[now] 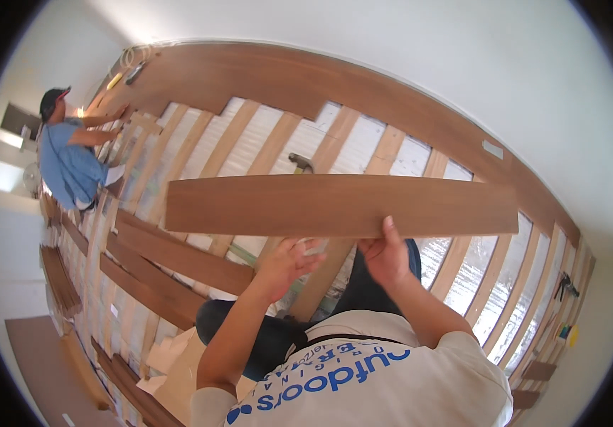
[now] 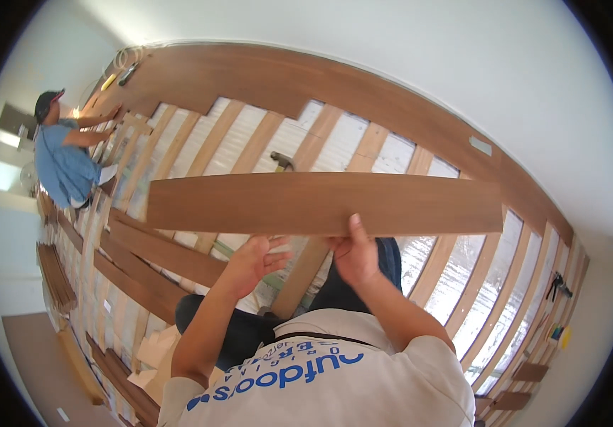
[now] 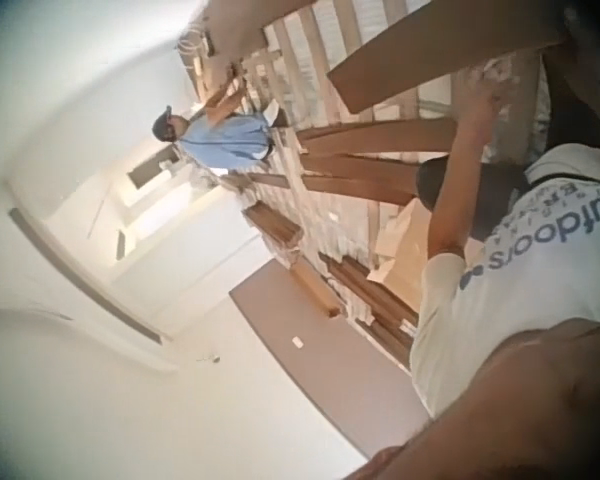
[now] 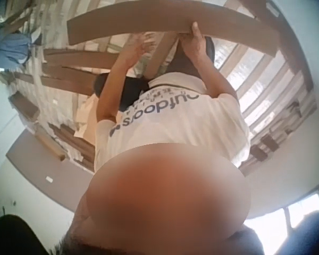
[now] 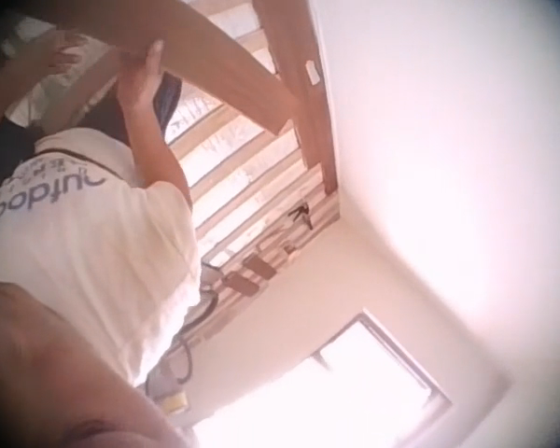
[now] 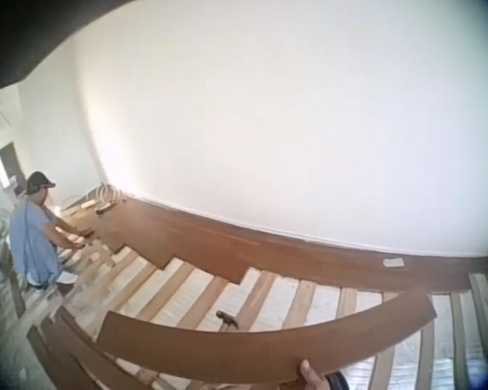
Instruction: The person installs wooden floorboards by applying adhesive to the edges, positioning them on the floor, and securing them using a hammer and a pneumatic nail gun.
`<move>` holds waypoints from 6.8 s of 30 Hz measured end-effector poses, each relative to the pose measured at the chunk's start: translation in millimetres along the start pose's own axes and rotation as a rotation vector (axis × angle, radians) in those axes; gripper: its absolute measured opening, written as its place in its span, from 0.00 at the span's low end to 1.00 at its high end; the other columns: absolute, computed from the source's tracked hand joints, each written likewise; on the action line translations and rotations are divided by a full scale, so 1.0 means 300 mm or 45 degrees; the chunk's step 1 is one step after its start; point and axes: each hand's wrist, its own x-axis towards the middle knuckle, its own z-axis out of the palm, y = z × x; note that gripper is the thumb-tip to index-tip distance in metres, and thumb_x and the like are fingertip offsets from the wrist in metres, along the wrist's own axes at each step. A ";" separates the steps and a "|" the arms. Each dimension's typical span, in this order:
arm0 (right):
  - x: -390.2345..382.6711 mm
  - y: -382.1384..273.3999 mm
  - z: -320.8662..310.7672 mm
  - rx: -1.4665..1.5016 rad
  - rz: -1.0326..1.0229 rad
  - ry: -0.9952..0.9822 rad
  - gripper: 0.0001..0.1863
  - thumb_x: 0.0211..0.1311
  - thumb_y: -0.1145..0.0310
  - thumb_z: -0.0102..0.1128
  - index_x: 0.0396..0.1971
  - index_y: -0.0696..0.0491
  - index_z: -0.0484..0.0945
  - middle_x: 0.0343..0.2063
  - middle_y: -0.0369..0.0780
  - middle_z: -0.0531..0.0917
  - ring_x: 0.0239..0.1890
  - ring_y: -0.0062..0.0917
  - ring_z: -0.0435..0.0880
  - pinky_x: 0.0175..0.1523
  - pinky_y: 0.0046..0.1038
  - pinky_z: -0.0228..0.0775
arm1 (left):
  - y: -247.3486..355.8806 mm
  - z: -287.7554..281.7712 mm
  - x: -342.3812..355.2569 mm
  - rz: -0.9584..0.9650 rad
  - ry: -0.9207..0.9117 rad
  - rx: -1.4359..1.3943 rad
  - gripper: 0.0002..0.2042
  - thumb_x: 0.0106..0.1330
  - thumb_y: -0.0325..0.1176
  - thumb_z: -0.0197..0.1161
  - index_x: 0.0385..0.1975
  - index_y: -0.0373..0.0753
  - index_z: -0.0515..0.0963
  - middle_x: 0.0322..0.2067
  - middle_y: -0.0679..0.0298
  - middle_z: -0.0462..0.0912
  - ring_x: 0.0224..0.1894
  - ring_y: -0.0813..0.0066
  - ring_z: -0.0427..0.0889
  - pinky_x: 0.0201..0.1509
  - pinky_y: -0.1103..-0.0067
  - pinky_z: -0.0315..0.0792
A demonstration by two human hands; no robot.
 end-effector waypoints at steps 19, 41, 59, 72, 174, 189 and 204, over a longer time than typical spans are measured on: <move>0.983 -0.441 -1.186 0.309 -0.300 0.573 0.22 0.71 0.53 0.65 0.56 0.50 0.77 0.51 0.41 0.85 0.55 0.34 0.83 0.62 0.43 0.78 | -0.199 -0.346 -0.446 0.512 1.409 1.548 0.17 0.78 0.36 0.52 0.58 0.34 0.77 0.66 0.52 0.73 0.68 0.52 0.71 0.76 0.66 0.59; 0.620 -0.527 -1.323 -2.633 -0.135 1.243 0.35 0.70 0.48 0.59 0.67 0.57 0.70 0.69 0.61 0.65 0.70 0.57 0.62 0.75 0.54 0.51 | -0.090 -0.265 -0.356 0.175 1.469 1.630 0.20 0.78 0.43 0.54 0.59 0.35 0.77 0.65 0.49 0.75 0.67 0.49 0.72 0.73 0.64 0.63; 0.556 -0.611 -1.357 -2.513 0.011 1.155 0.42 0.73 0.47 0.47 0.76 0.61 0.52 0.78 0.54 0.51 0.79 0.48 0.48 0.81 0.49 0.36 | 0.050 0.131 0.048 0.696 1.110 1.262 0.17 0.81 0.36 0.48 0.57 0.33 0.77 0.61 0.53 0.79 0.65 0.57 0.74 0.72 0.66 0.64; 0.123 -0.866 -1.413 -2.104 -0.322 1.090 0.28 0.67 0.52 0.60 0.61 0.53 0.78 0.73 0.51 0.64 0.72 0.46 0.66 0.73 0.50 0.58 | 0.266 0.030 0.782 0.795 0.345 1.880 0.17 0.73 0.26 0.47 0.57 0.32 0.77 0.55 0.51 0.80 0.60 0.54 0.78 0.68 0.66 0.68; -0.289 -1.495 -0.010 -1.306 -0.091 0.833 0.25 0.64 0.68 0.68 0.58 0.60 0.74 0.40 0.44 0.82 0.27 0.24 0.77 0.30 0.28 0.70 | -0.212 0.346 2.057 0.090 0.949 -0.705 0.26 0.66 0.42 0.72 0.51 0.23 0.79 0.47 0.50 0.86 0.46 0.60 0.85 0.48 0.69 0.78; -0.186 -1.315 0.285 -0.637 -0.359 -0.255 0.33 0.60 0.72 0.64 0.66 0.55 0.65 0.47 0.43 0.77 0.53 0.37 0.77 0.67 0.51 0.66 | 0.021 0.344 1.344 0.589 0.842 -0.947 0.38 0.71 0.59 0.62 0.68 0.32 0.67 0.62 0.58 0.77 0.63 0.66 0.74 0.64 0.67 0.72; -0.681 -1.301 0.059 -0.434 -0.940 -0.504 0.38 0.60 0.73 0.75 0.68 0.53 0.65 0.46 0.40 0.78 0.52 0.32 0.80 0.71 0.41 0.66 | 1.224 0.371 -0.234 2.085 0.745 -0.080 0.38 0.73 0.66 0.53 0.65 0.35 0.72 0.62 0.52 0.77 0.61 0.59 0.77 0.68 0.61 0.69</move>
